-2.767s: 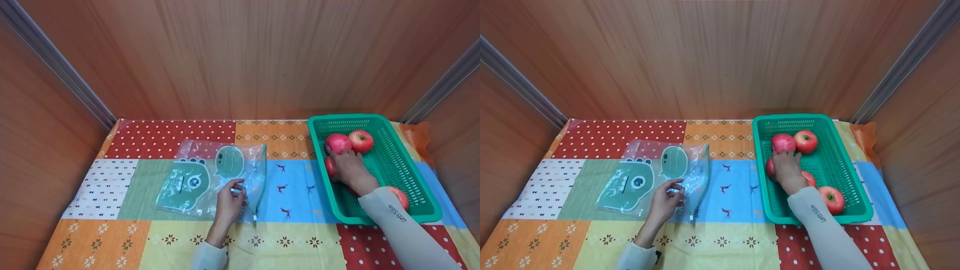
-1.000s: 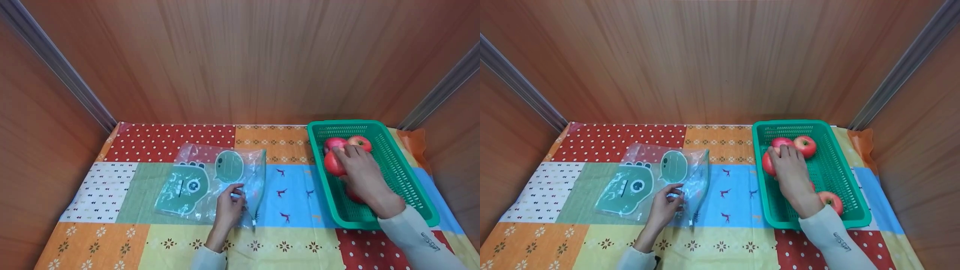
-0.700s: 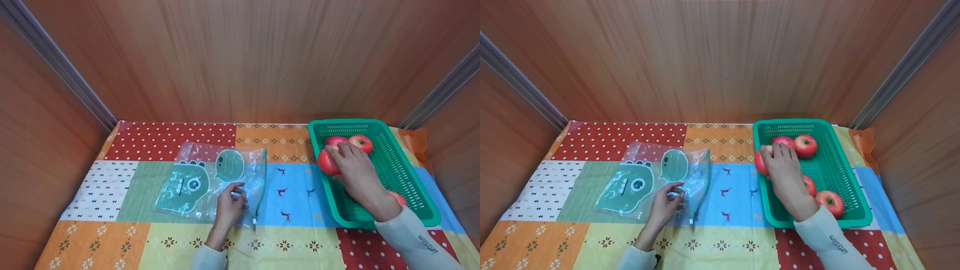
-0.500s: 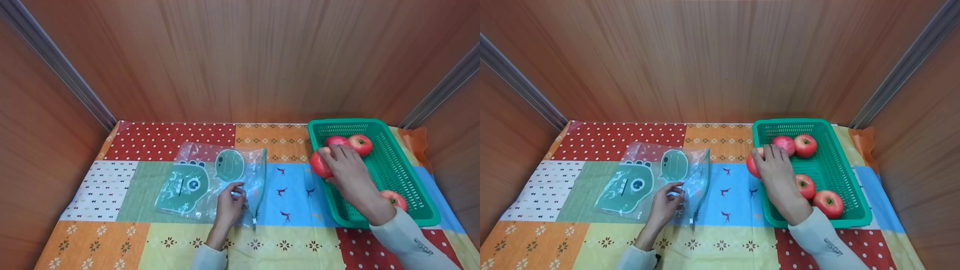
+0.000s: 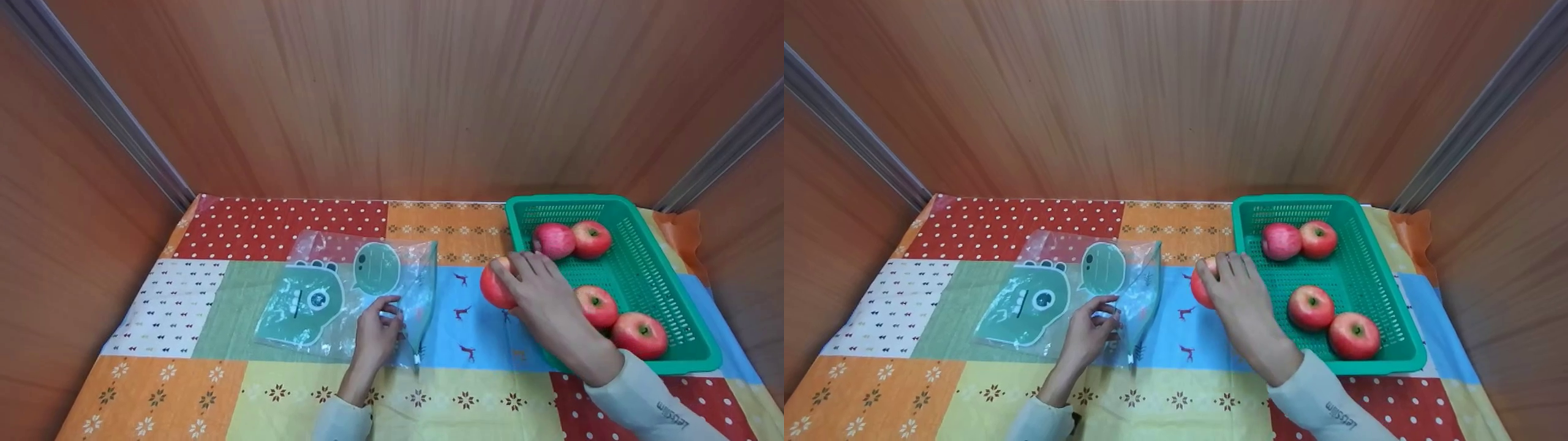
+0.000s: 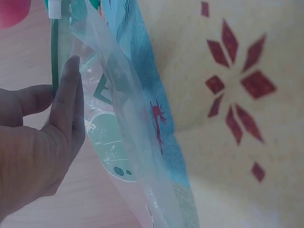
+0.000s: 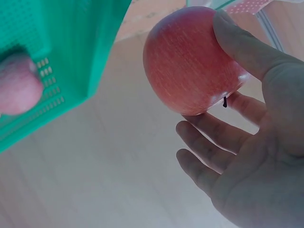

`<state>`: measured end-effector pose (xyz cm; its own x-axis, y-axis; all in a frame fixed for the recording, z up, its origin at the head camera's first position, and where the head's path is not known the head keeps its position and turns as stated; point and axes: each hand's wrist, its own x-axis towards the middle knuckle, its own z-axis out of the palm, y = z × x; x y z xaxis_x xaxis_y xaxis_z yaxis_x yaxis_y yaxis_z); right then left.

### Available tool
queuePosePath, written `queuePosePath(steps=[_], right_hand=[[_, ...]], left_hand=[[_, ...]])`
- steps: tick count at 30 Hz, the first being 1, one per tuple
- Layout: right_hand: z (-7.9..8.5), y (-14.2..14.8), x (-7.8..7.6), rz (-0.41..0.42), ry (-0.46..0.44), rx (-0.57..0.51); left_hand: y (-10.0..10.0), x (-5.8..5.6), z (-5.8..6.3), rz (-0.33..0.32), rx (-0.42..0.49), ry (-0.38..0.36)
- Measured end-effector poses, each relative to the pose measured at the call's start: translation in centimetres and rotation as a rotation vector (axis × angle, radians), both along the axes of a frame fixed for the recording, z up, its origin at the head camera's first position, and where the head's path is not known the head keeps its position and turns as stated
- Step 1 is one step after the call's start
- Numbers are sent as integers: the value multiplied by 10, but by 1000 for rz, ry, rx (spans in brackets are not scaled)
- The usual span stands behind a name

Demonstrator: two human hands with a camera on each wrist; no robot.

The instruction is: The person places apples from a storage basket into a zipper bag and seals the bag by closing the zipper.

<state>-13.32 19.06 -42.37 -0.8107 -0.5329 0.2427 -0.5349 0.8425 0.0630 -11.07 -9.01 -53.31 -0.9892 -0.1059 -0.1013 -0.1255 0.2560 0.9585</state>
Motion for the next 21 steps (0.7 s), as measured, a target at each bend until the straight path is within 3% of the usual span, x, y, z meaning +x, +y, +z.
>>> queuePosePath(steps=[21], right_hand=[[-27, -38, 18, 39, 84, -34]], left_hand=[[1, 0, 0, -10, 1, 13]])
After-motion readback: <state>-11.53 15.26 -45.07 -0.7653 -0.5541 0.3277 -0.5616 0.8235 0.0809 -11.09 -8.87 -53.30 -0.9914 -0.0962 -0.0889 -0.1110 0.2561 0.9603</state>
